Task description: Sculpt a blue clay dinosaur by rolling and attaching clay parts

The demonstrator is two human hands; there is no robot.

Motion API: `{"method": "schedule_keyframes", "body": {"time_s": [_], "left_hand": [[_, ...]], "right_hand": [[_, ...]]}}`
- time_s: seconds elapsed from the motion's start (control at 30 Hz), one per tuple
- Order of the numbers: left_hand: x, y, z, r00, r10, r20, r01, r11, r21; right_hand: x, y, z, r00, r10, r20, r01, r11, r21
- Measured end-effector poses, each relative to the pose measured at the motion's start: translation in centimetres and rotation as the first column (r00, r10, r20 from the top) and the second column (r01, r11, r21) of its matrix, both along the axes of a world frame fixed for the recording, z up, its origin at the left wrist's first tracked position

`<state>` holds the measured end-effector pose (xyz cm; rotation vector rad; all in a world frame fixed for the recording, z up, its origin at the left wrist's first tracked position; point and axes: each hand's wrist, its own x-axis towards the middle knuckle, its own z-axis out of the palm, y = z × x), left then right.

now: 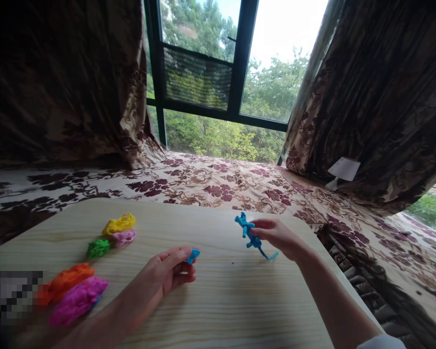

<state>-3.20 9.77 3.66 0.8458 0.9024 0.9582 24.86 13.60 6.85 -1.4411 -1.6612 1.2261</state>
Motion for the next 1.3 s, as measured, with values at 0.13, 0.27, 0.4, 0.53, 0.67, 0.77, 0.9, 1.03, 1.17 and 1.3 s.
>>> {"method": "schedule_keyframes", "body": {"time_s": [0.13,0.27,0.4,0.53,0.67,0.77,0.9,1.03,1.17,1.3], "left_hand": [[-0.4,0.2,-0.4,0.997,-0.062,0.054,0.062,0.998,-0.012],[-0.5,0.3,-0.4,0.995,-0.057,0.085,0.059,0.998,-0.027],[-0.5,0.4,-0.2,0.992,-0.063,0.106,0.069,0.996,-0.060],[-0.6,0.5,0.0,0.990,-0.056,0.131,0.069,0.993,-0.098],[-0.6,0.4,-0.2,0.987,-0.062,0.148,0.080,0.990,-0.119],[-0.2,0.0,-0.5,0.988,-0.065,0.143,0.080,0.991,-0.103],[0.4,-0.9,-0.4,0.988,-0.095,0.120,0.101,0.994,-0.044],[0.7,-1.4,-0.1,0.980,-0.174,0.100,0.174,0.985,0.006],[0.7,-1.4,-0.2,0.980,-0.195,0.028,0.195,0.980,0.031],[0.9,-1.3,-0.2,0.966,-0.219,-0.137,0.234,0.966,0.108]], "right_hand": [[-2.6,1.9,-0.2,0.992,0.074,0.106,-0.058,0.988,-0.144],[-3.7,4.0,-0.7,0.981,0.085,0.175,-0.046,0.975,-0.218],[-3.3,5.6,-0.8,0.970,0.093,0.225,-0.035,0.967,-0.251],[-1.9,5.5,0.5,0.964,0.059,0.258,-0.008,0.981,-0.193],[-2.4,1.7,2.2,0.958,-0.135,0.251,0.114,0.989,0.097],[-5.1,-2.9,1.5,0.980,-0.180,0.085,0.138,0.921,0.366],[-9.2,-6.8,-1.4,0.993,-0.068,0.100,0.001,0.833,0.554],[-10.4,-7.4,-3.0,0.976,0.004,0.217,-0.145,0.755,0.639],[-9.9,-7.3,-2.7,0.967,0.024,0.252,-0.186,0.744,0.642],[-9.8,-7.7,-2.5,0.964,0.048,0.263,-0.203,0.772,0.602]]}}
